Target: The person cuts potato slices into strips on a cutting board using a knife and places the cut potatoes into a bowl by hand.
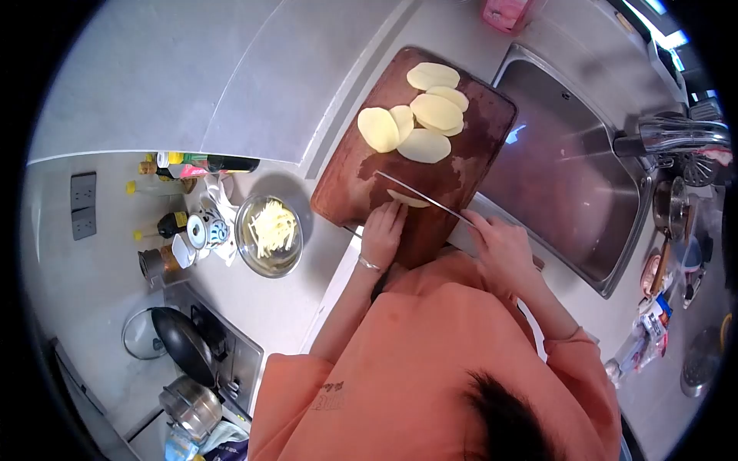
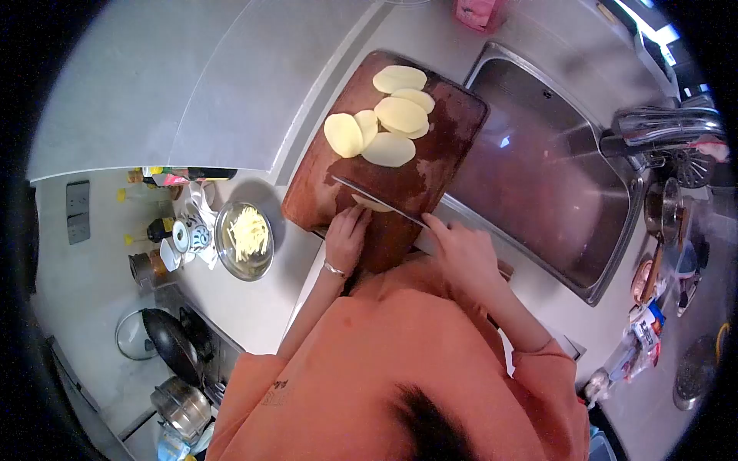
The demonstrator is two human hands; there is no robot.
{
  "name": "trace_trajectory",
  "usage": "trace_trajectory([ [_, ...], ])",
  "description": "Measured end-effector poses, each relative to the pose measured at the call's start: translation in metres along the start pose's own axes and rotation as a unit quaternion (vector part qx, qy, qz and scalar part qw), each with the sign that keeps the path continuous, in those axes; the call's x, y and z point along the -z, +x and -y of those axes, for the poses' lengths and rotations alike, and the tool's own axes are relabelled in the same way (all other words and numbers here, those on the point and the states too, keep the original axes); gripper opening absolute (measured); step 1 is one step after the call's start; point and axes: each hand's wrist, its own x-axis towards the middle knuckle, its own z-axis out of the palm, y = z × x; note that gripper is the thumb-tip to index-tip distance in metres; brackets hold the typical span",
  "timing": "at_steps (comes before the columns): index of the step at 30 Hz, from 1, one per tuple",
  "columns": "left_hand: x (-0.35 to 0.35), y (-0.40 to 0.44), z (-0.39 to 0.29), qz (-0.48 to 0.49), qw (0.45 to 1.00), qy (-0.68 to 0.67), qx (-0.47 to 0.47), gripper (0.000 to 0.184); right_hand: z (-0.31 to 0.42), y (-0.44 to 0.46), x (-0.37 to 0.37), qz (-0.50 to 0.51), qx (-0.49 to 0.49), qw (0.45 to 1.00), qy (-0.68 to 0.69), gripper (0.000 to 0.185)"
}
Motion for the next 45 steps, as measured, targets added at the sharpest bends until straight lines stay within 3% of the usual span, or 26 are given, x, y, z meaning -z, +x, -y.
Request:
trace_trajectory([
  [7, -0.015, -0.006, -0.003, -0.023, 1.0, -0.006, -0.006, 0.033, 0.006, 0.011, -0.002, 0.03, 0.069, 0.996, -0.038, 0.03],
  [13, -0.018, -0.006, 0.0, -0.039, 0.999, -0.015, -0.006, 0.029, 0.013, 0.006, 0.0, 0.074, 0.05, 0.994, -0.07, 0.041],
  [20, -0.021, -0.01, 0.002, -0.022, 0.999, -0.047, 0.011, 0.025, 0.02, 0.006, 0.003, 0.123, 0.063, 0.989, -0.06, 0.037],
  [28, -0.021, -0.007, 0.003, -0.041, 0.997, -0.059, 0.009, 0.023, 0.024, 0.01, 0.012, 0.148, 0.073, 0.986, -0.035, 0.02],
  [32, -0.019, -0.006, 0.001, -0.047, 0.998, -0.036, 0.001, 0.025, 0.017, 0.033, -0.013, 0.145, 0.078, 0.986, -0.026, 0.019],
  [35, -0.018, 0.0, -0.001, -0.054, 0.998, -0.022, -0.008, 0.024, 0.015, 0.037, -0.017, 0.118, 0.028, 0.992, 0.042, 0.02],
  [40, -0.02, -0.006, -0.001, -0.061, 0.998, -0.025, -0.007, 0.025, 0.023, 0.017, 0.004, 0.175, 0.045, 0.983, -0.031, 0.026],
  [45, -0.021, -0.01, 0.0, -0.048, 0.998, -0.031, 0.002, 0.025, 0.034, 0.017, 0.003, 0.162, 0.054, 0.984, -0.041, 0.029],
])
